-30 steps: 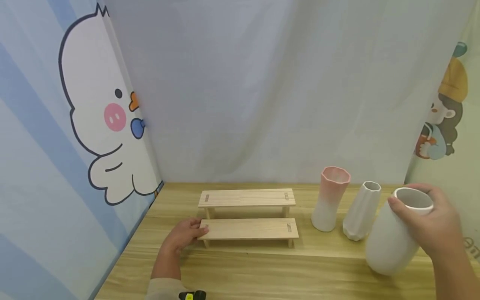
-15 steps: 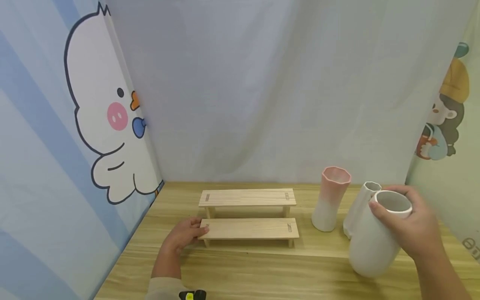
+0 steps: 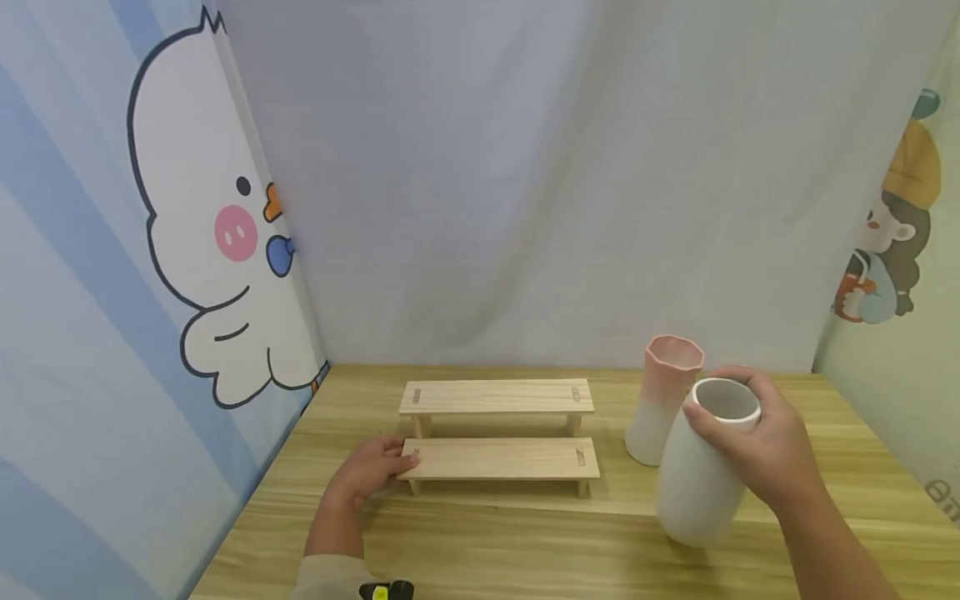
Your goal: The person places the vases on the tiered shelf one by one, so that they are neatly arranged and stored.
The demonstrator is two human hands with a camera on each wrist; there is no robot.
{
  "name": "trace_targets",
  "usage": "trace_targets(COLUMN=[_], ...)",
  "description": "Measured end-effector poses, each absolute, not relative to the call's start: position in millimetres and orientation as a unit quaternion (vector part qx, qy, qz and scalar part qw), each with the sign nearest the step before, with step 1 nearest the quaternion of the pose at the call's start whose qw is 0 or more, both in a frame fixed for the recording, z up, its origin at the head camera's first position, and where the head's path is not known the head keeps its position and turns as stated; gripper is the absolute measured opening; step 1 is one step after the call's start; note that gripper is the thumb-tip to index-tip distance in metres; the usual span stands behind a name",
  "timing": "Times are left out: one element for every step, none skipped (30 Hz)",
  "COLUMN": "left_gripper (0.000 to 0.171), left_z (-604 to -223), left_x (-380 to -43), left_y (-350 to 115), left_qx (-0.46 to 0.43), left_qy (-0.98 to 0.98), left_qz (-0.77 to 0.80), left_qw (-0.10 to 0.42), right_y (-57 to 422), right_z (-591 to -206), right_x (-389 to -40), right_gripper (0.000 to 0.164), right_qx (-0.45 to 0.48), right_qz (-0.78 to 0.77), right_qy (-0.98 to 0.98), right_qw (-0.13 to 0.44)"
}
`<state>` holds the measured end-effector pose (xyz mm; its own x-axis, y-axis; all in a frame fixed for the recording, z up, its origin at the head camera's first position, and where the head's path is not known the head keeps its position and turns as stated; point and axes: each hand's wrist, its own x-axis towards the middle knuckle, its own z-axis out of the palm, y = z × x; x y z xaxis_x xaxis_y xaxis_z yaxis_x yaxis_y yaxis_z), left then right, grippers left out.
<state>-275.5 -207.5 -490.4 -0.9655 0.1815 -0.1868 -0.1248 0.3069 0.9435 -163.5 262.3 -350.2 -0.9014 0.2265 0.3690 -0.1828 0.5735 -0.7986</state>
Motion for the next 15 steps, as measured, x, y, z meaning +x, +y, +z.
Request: trace_targets(left_gripper=[0.065,0.065,0.065,0.065,0.066,0.066,0.066,0.066,0.066,0.067,0.067,0.068,0.068,0.068,0.068], left_z=[-490.5,-490.6,-490.5,-490.5,-490.5,-490.6,-490.6,-490.6,-490.8,-490.8,-490.8,-490.8,-490.8,-490.9,-490.9], left_x=[-275.5,-275.3,-275.2,-275.2,-275.2,-275.3,-275.3,-275.3,-275.4,-275.4,-275.4,-275.4,-275.3,-275.3,-275.3], left_y=[-207.2,-207.0,-206.8,-206.6,-206.4,-206.3,-206.2,-206.1,-206.1,-206.2,-206.3,-206.5,-206.6,-206.7,-206.8], left_qx=[0.018,0.017,0.017,0.016,0.016,0.016,0.016,0.015,0.015,0.015,0.015,0.016,0.017,0.018,0.018], left_qy=[0.799,0.8,0.8,0.801,0.802,0.803,0.803,0.803,0.803,0.804,0.804,0.804,0.804,0.804,0.804], left_qz=[0.586,0.586,0.585,0.585,0.583,0.582,0.582,0.582,0.581,0.581,0.581,0.581,0.581,0.581,0.58], left_qw=[0.13,0.128,0.128,0.128,0.127,0.127,0.127,0.127,0.127,0.127,0.127,0.127,0.127,0.127,0.127], right_y=[260.0,257.8,255.8,253.8,252.1,250.2,248.4,246.5,244.6,242.7,240.9,238.8,236.8,234.7,232.5], right_z=[-350.5,-350.8,-351.0,-351.2,-351.7,-351.9,-352.3,-352.6,-352.8,-353.0,-353.1,-352.9,-352.8,-352.5,-352.1], right_x=[-164.9,-166.0,-167.3,-168.5,-169.7,-170.9,-172.2,-173.3,-174.5,-175.5,-176.7,-177.9,-179.0,-180.1,-181.2], right_gripper=[0.042,0.042,0.043,0.043,0.043,0.043,0.044,0.044,0.044,0.044,0.044,0.044,0.043,0.042,0.042], right_qx=[-0.008,-0.005,-0.002,0.001,0.002,0.005,0.006,0.009,0.011,0.013,0.016,0.02,0.025,0.031,0.037], right_qz=[0.463,0.461,0.462,0.464,0.466,0.47,0.472,0.473,0.476,0.477,0.478,0.479,0.479,0.481,0.482], right_qy=[-0.858,-0.859,-0.858,-0.858,-0.857,-0.856,-0.855,-0.855,-0.854,-0.854,-0.853,-0.852,-0.852,-0.85,-0.848], right_qw=[0.223,0.224,0.224,0.222,0.22,0.217,0.214,0.212,0.21,0.208,0.208,0.209,0.21,0.213,0.215])
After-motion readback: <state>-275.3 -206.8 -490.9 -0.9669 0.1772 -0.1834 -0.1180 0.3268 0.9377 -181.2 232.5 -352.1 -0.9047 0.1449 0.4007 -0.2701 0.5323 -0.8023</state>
